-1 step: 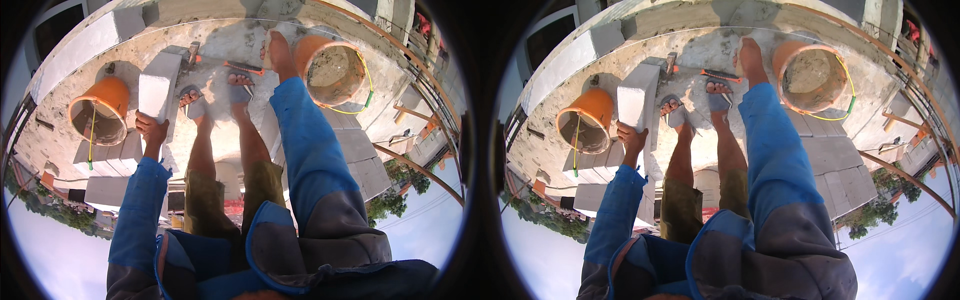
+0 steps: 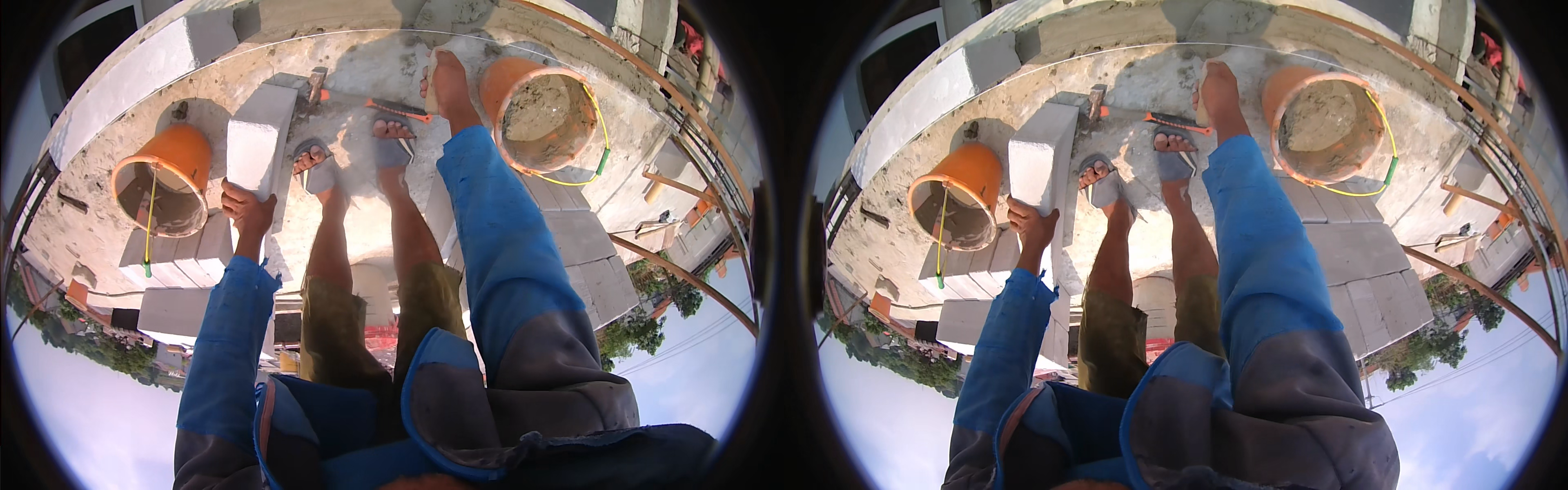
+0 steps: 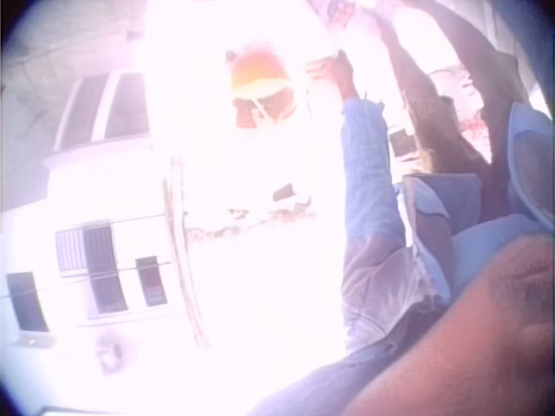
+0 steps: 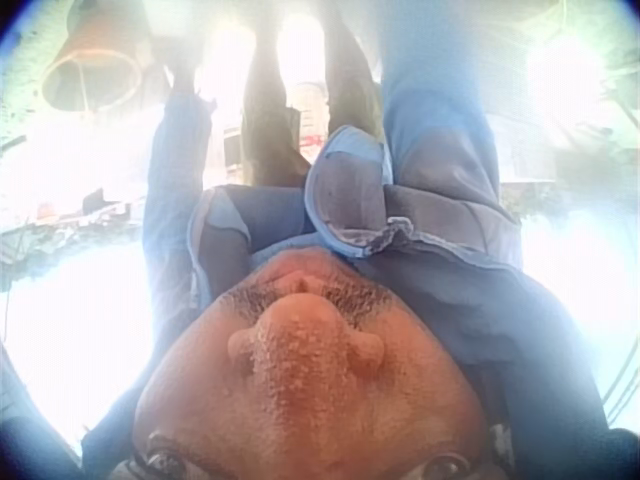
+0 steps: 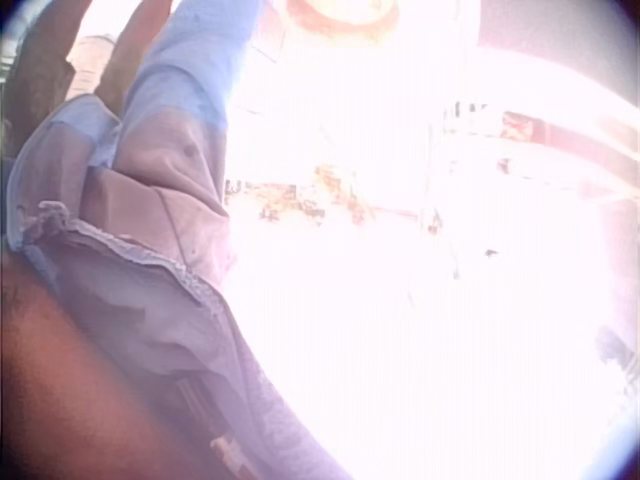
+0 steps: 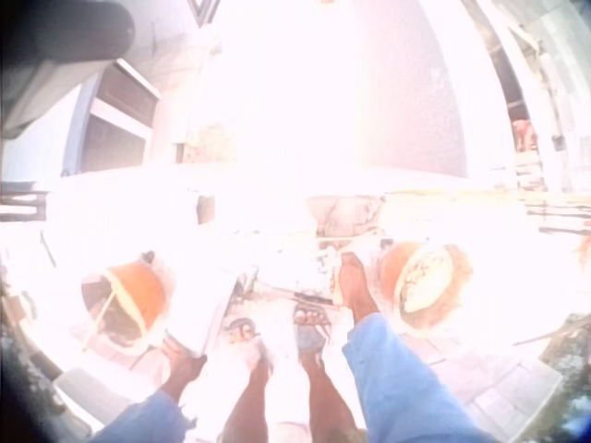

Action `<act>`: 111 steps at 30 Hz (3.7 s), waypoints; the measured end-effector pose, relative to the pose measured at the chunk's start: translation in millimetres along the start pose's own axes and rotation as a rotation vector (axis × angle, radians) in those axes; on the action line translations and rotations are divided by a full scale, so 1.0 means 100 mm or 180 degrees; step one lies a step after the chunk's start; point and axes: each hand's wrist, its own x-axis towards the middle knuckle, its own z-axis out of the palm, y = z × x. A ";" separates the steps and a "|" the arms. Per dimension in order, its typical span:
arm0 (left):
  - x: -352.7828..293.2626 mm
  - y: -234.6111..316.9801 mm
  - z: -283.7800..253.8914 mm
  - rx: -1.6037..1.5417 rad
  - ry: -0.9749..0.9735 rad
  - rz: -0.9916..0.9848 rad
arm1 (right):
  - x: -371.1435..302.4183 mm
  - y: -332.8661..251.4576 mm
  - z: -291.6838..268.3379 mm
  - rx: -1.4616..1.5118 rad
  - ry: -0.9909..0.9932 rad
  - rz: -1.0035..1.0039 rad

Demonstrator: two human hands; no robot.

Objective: The person scoops mortar from a bucket with a trowel, spreads it on a white rectangular tile, places the tile onto a concrete ledge, and taps it with a hammer to secure it. The person repeats this process for multiple tiles along the ledge.

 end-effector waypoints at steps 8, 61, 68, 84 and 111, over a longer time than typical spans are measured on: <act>0.07 0.19 -0.08 -0.0050 -0.0092 -0.0193 | -0.27 0.41 0.72 -0.0707 -0.0303 -0.0544; 0.09 0.16 -0.05 0.0395 -0.0076 0.0059 | -1.05 -1.93 -2.27 -0.3753 -0.0095 -0.2973; 0.11 0.25 -0.07 0.0105 -0.0130 -0.0121 | -0.26 -2.22 -2.69 -0.6141 0.0805 -0.2476; 0.06 0.12 -0.04 0.0030 0.0030 -0.0116 | -1.76 -0.66 -3.13 -0.3637 0.0999 -0.2301; -0.35 0.50 -1.44 -0.0651 0.0343 0.1232 | -2.53 1.88 1.41 -0.0724 -0.0796 0.0609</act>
